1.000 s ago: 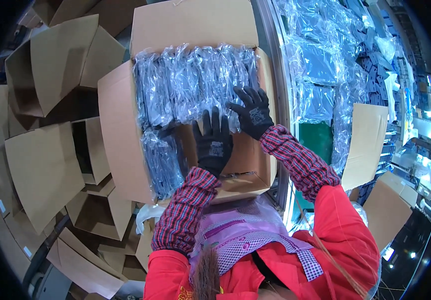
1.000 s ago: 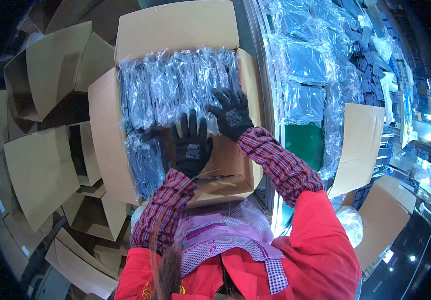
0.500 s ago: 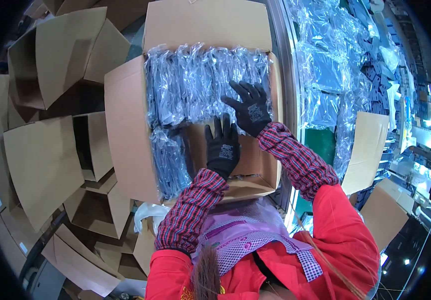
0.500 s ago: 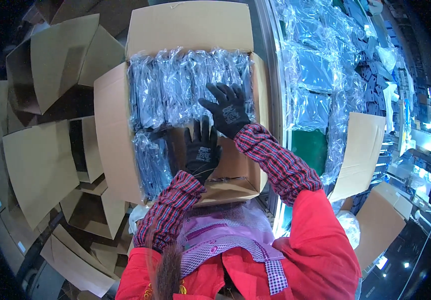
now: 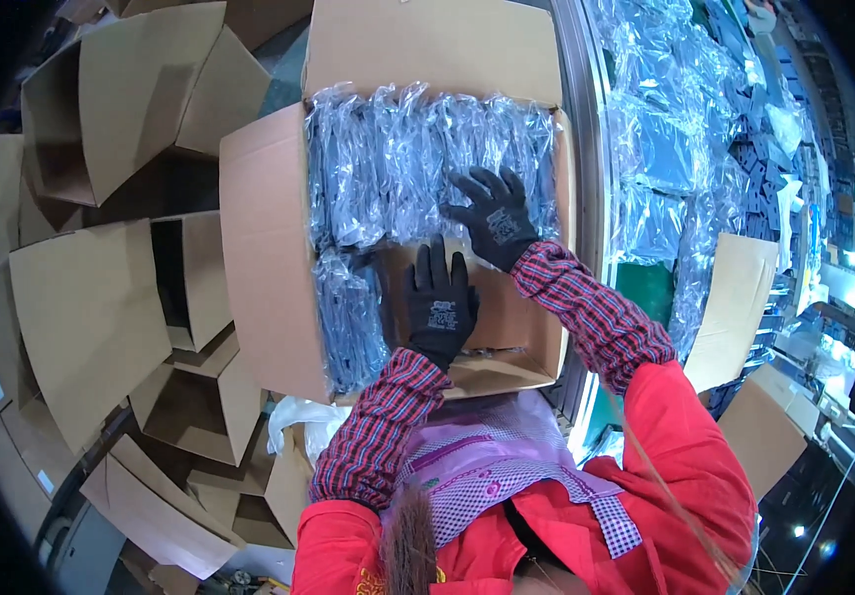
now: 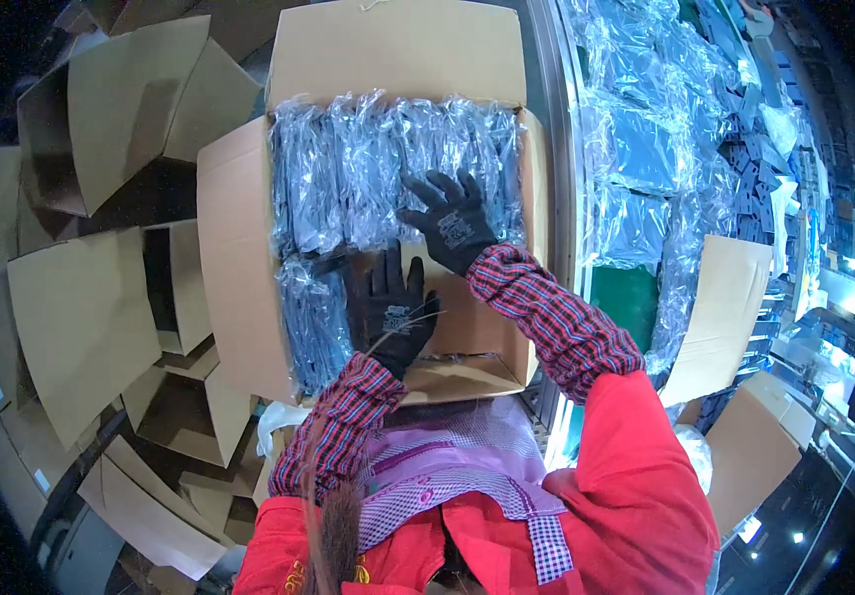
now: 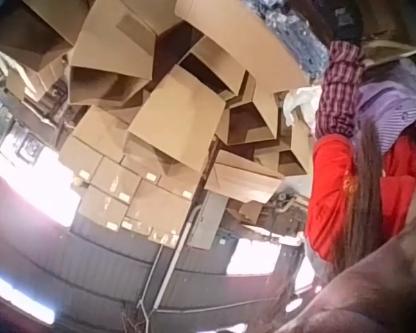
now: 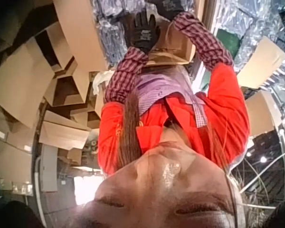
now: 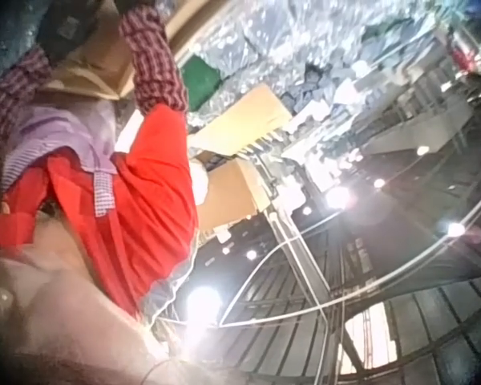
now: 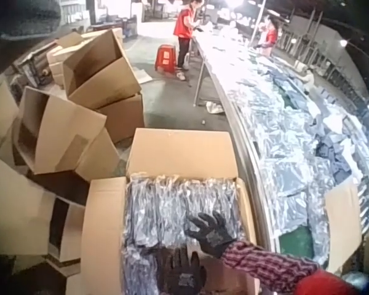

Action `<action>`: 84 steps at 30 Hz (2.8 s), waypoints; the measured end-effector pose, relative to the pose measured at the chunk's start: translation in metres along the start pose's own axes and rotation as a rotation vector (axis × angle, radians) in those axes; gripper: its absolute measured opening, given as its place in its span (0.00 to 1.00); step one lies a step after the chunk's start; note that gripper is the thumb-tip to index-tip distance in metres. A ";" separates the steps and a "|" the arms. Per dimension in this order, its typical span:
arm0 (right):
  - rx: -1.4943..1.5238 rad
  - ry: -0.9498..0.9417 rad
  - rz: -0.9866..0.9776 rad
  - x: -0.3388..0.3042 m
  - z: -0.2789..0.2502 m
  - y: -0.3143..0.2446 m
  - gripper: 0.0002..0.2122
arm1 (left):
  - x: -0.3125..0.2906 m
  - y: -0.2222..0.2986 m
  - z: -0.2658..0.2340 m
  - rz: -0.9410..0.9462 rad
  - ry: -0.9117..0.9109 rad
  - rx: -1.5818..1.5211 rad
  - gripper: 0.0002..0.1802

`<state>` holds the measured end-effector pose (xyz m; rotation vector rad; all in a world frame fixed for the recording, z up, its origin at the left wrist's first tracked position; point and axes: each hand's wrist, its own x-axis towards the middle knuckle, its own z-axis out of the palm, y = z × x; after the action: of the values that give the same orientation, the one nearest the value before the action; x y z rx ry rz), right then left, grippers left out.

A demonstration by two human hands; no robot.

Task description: Packing items from an assembly line into cardboard boxes for shipping.

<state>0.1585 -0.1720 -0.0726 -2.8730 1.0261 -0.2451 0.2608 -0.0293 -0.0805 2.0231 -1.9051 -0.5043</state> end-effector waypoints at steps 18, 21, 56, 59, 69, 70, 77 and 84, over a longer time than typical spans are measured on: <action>0.010 -0.012 -0.111 0.012 0.010 -0.013 0.16 | 0.002 -0.001 -0.010 -0.154 0.064 -0.154 0.35; 0.050 -0.034 -0.102 0.017 0.006 -0.020 0.17 | -0.003 -0.004 0.013 -0.153 0.141 -0.298 0.38; 0.006 -0.015 -0.220 0.025 0.022 -0.020 0.20 | 0.006 -0.028 -0.008 -0.402 0.286 -0.462 0.33; -0.012 -0.023 -0.220 0.025 0.022 -0.018 0.20 | 0.008 -0.021 -0.009 -0.369 0.312 -0.417 0.34; 0.009 -0.001 -0.218 0.024 0.021 -0.018 0.19 | 0.014 -0.008 -0.026 -0.303 0.273 -0.310 0.35; 0.016 0.004 -0.215 0.024 0.022 -0.018 0.19 | 0.014 -0.007 -0.029 -0.289 0.268 -0.261 0.36; 0.000 -0.003 -0.220 0.025 0.022 -0.019 0.19 | 0.007 -0.017 -0.020 -0.258 0.281 -0.214 0.35; -0.001 -0.008 -0.220 0.026 0.021 -0.019 0.19 | 0.006 -0.026 -0.006 -0.361 0.385 -0.378 0.37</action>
<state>0.1938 -0.1733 -0.0881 -2.9846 0.7080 -0.2470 0.2870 -0.0340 -0.0870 2.0279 -1.1335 -0.4734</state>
